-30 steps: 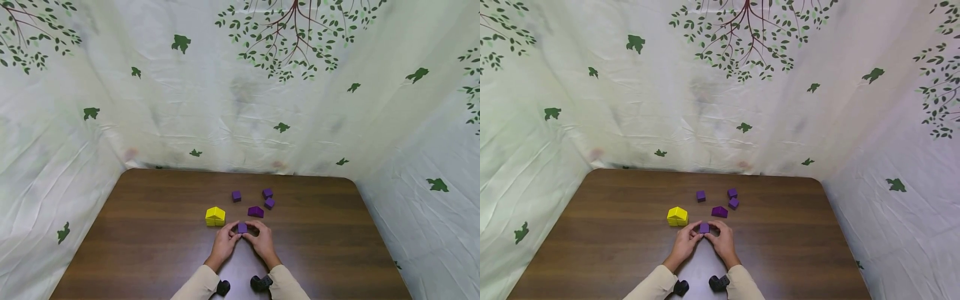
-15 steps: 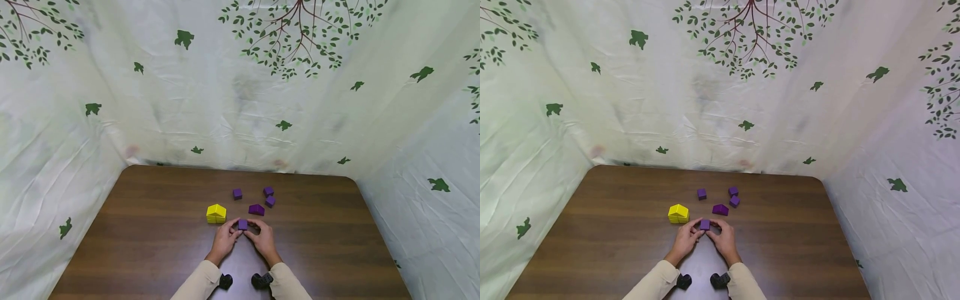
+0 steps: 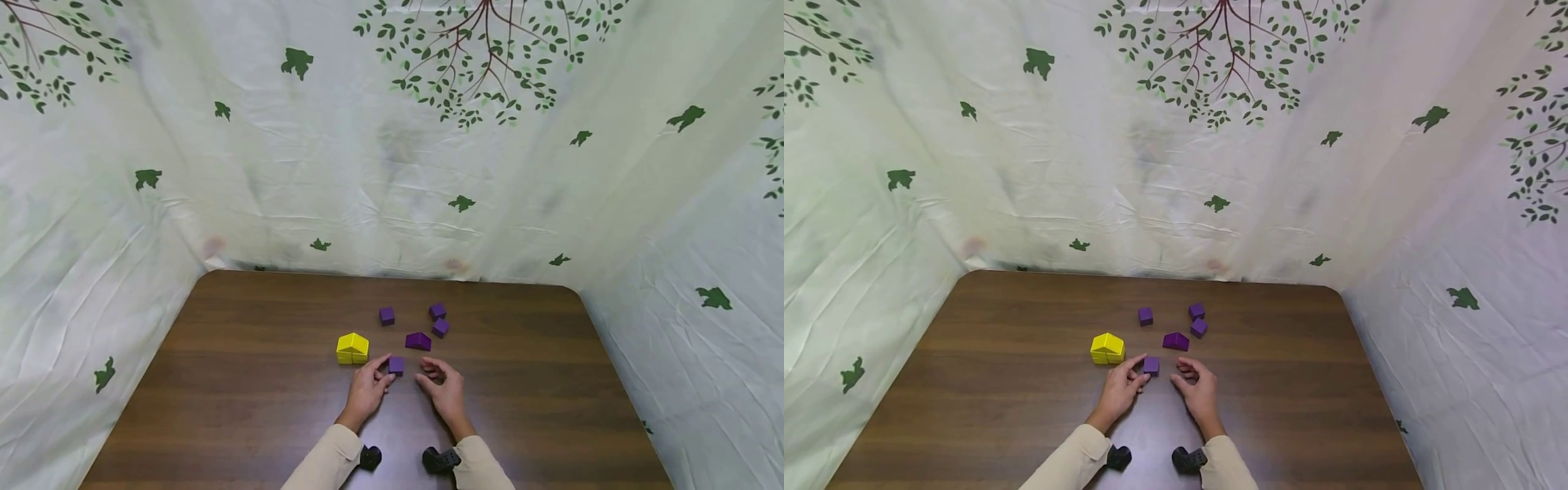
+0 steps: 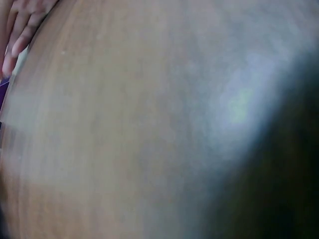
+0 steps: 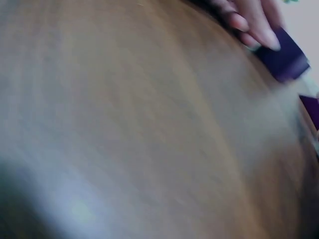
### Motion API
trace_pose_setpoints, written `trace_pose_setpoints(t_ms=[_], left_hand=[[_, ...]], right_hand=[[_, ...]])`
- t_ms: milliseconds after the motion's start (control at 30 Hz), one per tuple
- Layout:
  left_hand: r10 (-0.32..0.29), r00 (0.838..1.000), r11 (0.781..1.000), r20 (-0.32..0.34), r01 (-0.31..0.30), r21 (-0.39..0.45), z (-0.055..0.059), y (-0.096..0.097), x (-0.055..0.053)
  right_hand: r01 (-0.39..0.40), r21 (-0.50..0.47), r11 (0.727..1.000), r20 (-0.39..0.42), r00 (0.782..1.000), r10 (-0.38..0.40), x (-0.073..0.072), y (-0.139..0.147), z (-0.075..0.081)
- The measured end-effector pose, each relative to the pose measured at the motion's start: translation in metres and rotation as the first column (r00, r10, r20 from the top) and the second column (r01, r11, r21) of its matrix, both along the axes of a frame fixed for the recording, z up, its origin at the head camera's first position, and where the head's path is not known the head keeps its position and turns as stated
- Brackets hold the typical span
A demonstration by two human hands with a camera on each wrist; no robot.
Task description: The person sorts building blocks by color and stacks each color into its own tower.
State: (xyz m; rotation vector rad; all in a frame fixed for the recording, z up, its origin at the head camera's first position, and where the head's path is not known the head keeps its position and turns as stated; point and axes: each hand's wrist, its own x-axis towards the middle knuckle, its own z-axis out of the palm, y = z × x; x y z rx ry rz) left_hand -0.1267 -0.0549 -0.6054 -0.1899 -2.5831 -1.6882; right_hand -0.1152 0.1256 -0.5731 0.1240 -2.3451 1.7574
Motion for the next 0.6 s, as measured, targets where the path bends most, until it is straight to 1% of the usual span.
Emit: trace_pose_setpoints(t_ms=[33, 100, 167, 233, 300, 400, 467, 600], left_hand=[[0.0, 1.0, 1.0, -0.004, 0.0, 0.001, 0.0, 0.0, 0.0], [-0.001, 1.0, 1.0, -0.014, 0.001, 0.004, -0.001, 0.0, 0.0], [-0.003, 1.0, 1.0, -0.023, 0.003, 0.006, -0.001, 0.0, 0.0], [-0.007, 0.999, 1.0, -0.031, 0.007, 0.003, -0.001, 0.0, 0.0], [-0.004, 0.999, 1.0, -0.031, 0.004, 0.001, -0.001, -0.001, 0.0], [-0.001, 0.999, 1.0, -0.037, 0.001, -0.009, 0.0, -0.001, 0.0], [-0.001, 0.999, 1.0, -0.037, 0.0, -0.014, 0.0, -0.001, 0.0], [-0.004, 1.0, 1.0, -0.029, 0.004, -0.016, 0.0, -0.001, 0.0]], right_hand=[[0.021, -0.025, 0.999, 0.01, 1.0, -0.021, 0.0, 0.003, 0.006], [0.067, -0.072, 0.995, 0.007, 0.998, -0.067, -0.004, 0.01, 0.005], [0.115, -0.114, 0.987, 0.02, 0.993, -0.113, -0.013, 0.02, 0.003], [0.153, -0.12, 0.981, 0.044, 0.988, -0.149, -0.023, 0.029, -0.003], [0.185, -0.088, 0.979, 0.068, 0.981, -0.179, -0.036, 0.039, -0.011], [0.195, -0.007, 0.981, 0.099, 0.976, -0.193, -0.055, 0.048, -0.021], [0.185, 0.039, 0.982, 0.124, 0.974, -0.188, -0.065, 0.052, -0.024], [0.13, 0.091, 0.987, 0.14, 0.98, -0.142, -0.081, 0.056, -0.023]])
